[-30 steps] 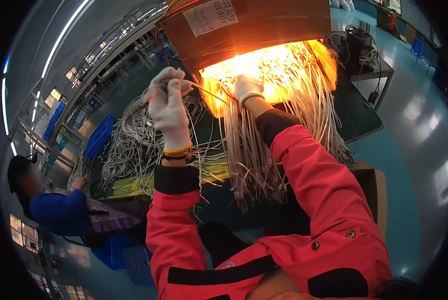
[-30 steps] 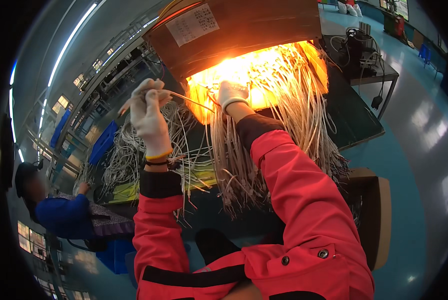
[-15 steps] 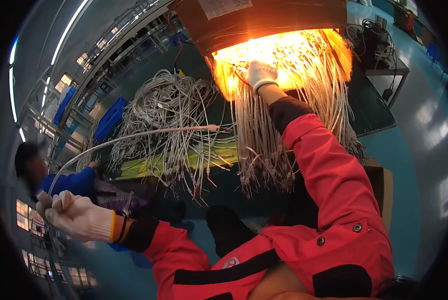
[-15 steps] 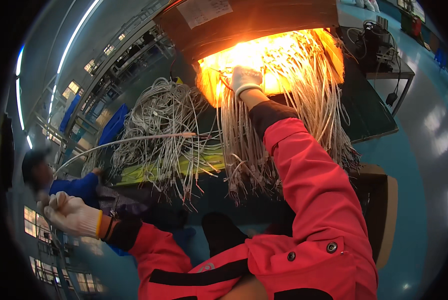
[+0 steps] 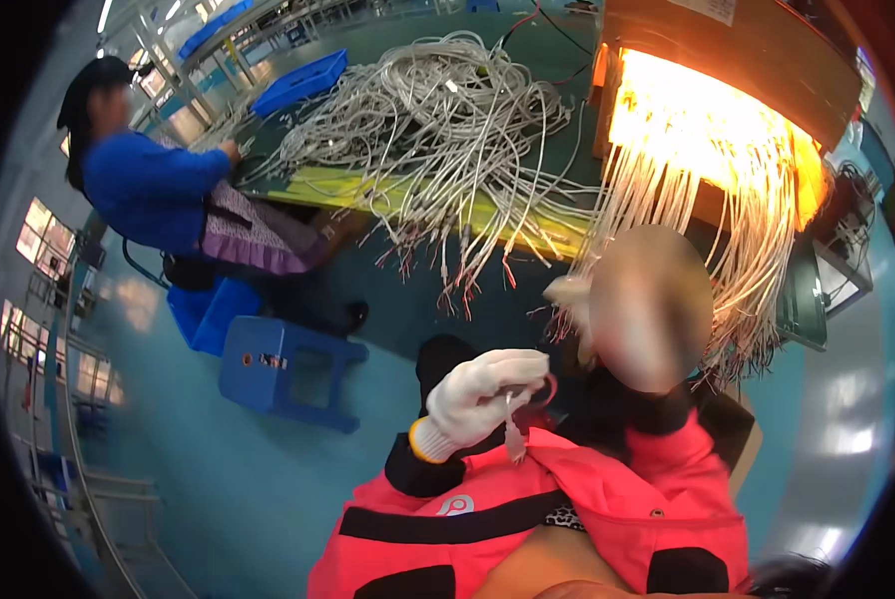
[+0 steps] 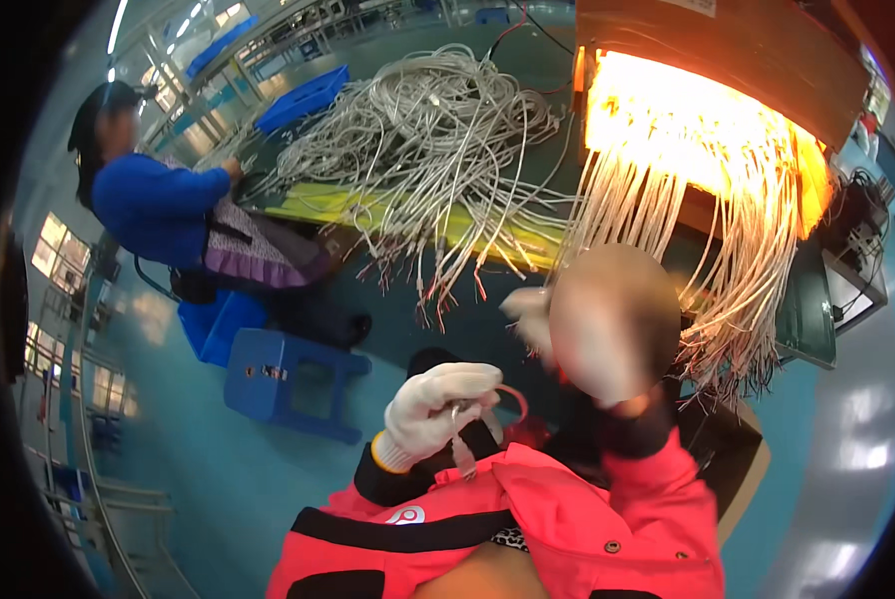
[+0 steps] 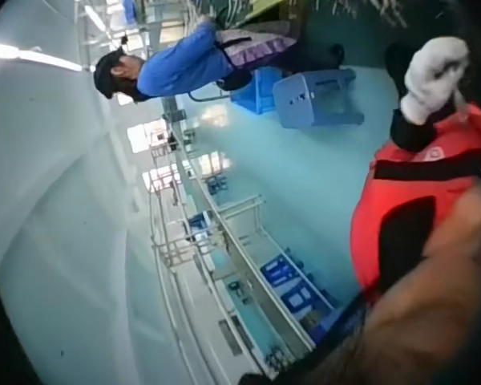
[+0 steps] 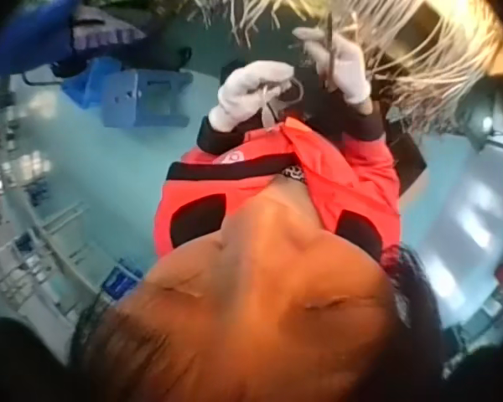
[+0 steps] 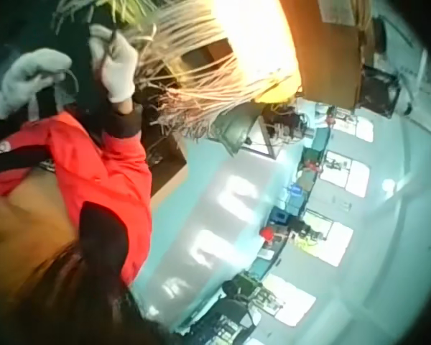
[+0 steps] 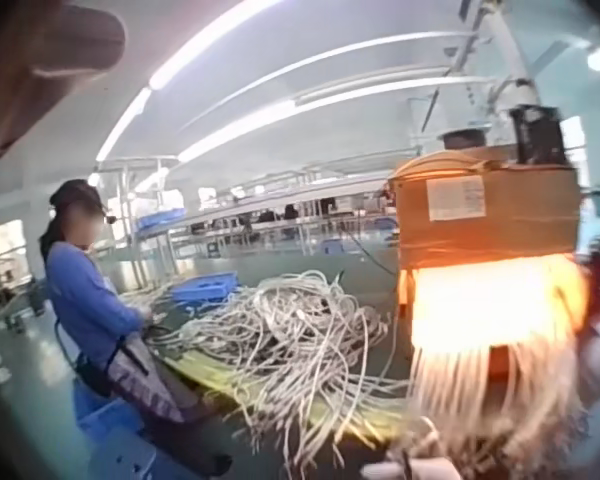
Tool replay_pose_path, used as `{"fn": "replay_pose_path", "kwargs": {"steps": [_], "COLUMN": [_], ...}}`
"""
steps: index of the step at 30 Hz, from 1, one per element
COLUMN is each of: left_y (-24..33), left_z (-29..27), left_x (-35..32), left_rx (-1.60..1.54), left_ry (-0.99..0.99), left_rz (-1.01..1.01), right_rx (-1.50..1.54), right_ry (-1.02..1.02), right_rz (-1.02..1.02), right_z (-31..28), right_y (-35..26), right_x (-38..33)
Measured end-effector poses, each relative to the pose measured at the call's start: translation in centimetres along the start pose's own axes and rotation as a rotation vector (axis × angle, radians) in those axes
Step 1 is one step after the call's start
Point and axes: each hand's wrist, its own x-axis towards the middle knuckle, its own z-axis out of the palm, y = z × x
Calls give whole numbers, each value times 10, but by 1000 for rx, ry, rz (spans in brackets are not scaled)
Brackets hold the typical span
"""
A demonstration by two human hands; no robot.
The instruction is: Trimming and organizing electrical wires at a manual assembly station in a factory.
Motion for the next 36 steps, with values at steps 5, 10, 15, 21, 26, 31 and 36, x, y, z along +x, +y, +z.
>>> {"fn": "replay_pose_path", "kwargs": {"steps": [5,10,15,21,26,31,36], "left_y": [-18,-6,-14,-31,-49,-86,-72], "left_z": [11,0,-20,-29,-17,2,12], "left_x": [17,-9,-41,-25,-37,-41,-28], "left_rx": [-251,82,-606,-649,-1145,-1513,-1285], "left_ry": [-288,-249,-13,-176,265,276,281], "left_rz": [108,20,-666,-1000,-897,-559,-645], "right_rx": [471,150,-67,-597,-375,514,675], "right_ry": [-70,-275,-328,-473,-69,-703,-500], "right_rz": [333,443,144,-244,-148,638,790], "right_z": [33,25,27,45,47,37,53], "right_y": [73,46,65,75,65,54,57], "right_x": [-78,-72,-37,-6,-18,-92,-103]}}
